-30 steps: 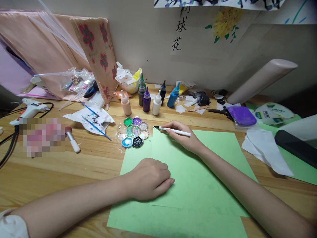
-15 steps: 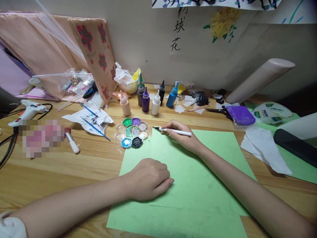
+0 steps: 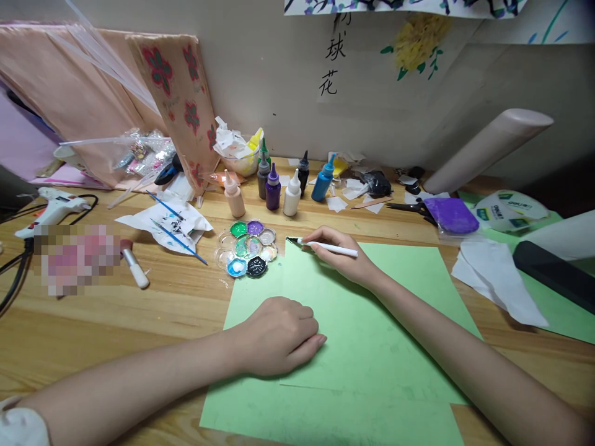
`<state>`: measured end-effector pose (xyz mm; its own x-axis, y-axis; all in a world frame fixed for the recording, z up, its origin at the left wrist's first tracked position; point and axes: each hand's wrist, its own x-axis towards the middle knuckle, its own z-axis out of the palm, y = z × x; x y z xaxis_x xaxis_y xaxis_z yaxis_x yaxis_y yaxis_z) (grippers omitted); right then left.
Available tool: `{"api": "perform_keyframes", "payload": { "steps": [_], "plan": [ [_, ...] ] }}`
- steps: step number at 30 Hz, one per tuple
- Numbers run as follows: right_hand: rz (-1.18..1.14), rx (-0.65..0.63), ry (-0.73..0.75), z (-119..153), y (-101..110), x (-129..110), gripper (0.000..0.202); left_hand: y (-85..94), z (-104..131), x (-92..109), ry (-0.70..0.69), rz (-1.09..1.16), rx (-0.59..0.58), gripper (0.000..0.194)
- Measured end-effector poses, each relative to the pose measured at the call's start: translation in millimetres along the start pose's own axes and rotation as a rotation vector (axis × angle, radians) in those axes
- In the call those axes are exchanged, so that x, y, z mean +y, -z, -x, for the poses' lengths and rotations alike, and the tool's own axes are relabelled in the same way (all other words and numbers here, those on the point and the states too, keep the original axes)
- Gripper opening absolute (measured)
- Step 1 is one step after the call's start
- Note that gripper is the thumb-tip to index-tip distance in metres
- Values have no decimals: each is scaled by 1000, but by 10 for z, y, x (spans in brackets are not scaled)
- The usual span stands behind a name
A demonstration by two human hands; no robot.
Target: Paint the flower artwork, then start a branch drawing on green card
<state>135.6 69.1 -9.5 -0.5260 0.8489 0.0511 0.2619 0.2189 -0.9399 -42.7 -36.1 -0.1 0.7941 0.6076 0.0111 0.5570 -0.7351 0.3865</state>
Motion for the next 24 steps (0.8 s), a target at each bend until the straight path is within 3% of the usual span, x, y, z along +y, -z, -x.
{"api": "perform_keyframes", "payload": {
  "steps": [24],
  "plan": [
    [39, 15, -11, -16, 8, 26, 11, 1, 5, 1, 1, -1, 7, 29]
  ]
}}
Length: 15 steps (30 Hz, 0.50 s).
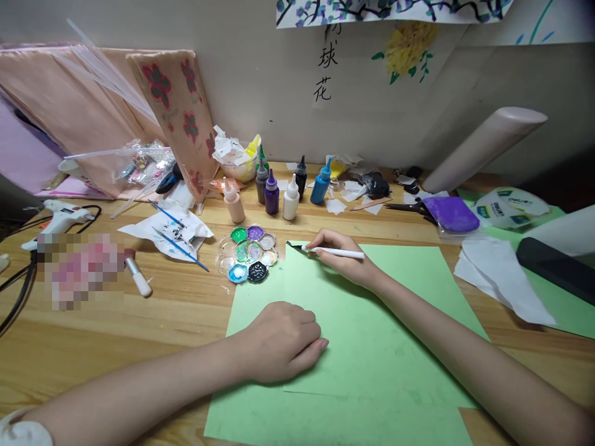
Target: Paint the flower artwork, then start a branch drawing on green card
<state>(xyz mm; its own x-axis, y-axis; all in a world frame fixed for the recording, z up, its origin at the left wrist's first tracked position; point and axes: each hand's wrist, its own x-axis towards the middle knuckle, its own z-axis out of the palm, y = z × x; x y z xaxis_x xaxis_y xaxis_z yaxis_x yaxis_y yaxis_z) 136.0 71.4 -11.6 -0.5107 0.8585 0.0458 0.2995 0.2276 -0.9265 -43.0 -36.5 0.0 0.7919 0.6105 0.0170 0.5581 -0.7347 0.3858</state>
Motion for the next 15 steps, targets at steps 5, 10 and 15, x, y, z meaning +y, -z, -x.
{"api": "perform_keyframes", "payload": {
  "steps": [5, 10, 15],
  "plan": [
    [5, -7, 16, 7, 3, -32, 17, 13, -7, 7, -1, 3, -8, 30],
    [-4, 0, 17, 8, 2, -49, 16, 22, -6, 11, 12, 7, -22, 29],
    [11, -8, 25, 11, 6, -64, 17, 22, -6, 14, 12, 10, -22, 30]
  ]
}}
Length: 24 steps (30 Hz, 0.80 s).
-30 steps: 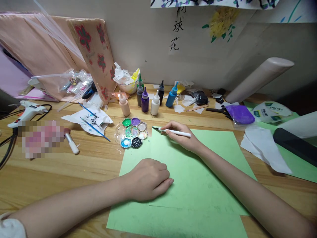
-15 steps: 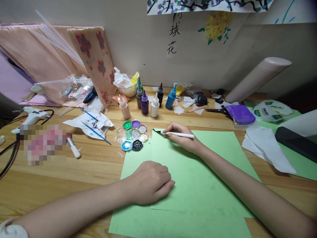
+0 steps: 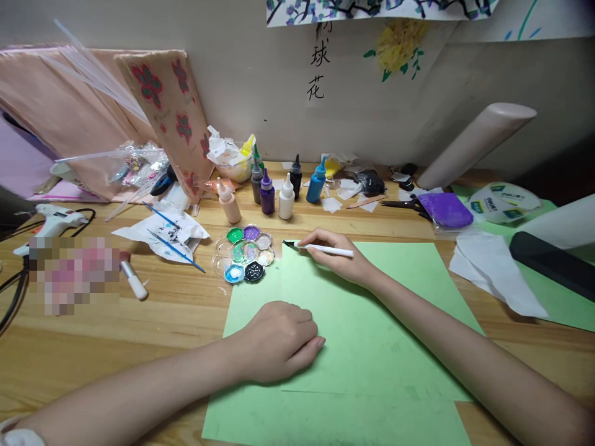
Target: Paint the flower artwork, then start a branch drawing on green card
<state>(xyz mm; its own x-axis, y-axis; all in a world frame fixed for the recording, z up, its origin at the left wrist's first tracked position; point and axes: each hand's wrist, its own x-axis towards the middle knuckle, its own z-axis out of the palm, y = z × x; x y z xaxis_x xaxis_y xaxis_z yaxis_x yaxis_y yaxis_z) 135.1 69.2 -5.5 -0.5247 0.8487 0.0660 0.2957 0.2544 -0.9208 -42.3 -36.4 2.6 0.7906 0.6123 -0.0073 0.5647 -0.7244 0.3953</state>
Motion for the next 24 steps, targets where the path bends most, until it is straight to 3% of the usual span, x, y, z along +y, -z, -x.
{"api": "perform_keyframes", "payload": {
  "steps": [24],
  "plan": [
    [-28, -1, -6, -16, 10, 45, 10, 2, -8, -1, -4, -7, 5, 30]
  ]
}}
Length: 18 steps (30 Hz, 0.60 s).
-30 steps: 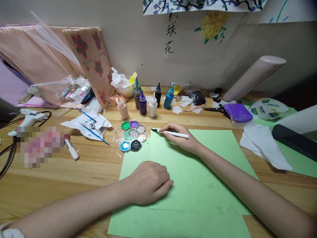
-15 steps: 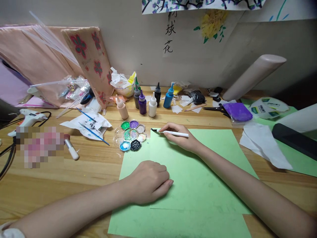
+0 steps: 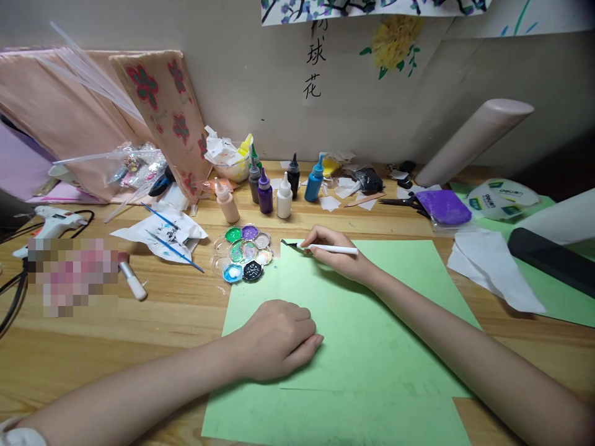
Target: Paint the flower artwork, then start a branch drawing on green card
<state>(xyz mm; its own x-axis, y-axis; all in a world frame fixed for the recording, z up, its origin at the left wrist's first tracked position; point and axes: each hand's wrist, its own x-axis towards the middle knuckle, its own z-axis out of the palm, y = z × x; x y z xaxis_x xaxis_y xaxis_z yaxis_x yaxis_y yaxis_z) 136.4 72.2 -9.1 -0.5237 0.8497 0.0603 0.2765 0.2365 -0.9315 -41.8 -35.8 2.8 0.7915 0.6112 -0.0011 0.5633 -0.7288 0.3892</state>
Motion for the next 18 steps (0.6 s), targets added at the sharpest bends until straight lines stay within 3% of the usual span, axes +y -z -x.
{"api": "perform_keyframes", "payload": {
  "steps": [18],
  "plan": [
    [-64, 19, -47, -10, 4, 52, 8, -5, 1, -5, 1, 3, -6, 30]
  ]
}}
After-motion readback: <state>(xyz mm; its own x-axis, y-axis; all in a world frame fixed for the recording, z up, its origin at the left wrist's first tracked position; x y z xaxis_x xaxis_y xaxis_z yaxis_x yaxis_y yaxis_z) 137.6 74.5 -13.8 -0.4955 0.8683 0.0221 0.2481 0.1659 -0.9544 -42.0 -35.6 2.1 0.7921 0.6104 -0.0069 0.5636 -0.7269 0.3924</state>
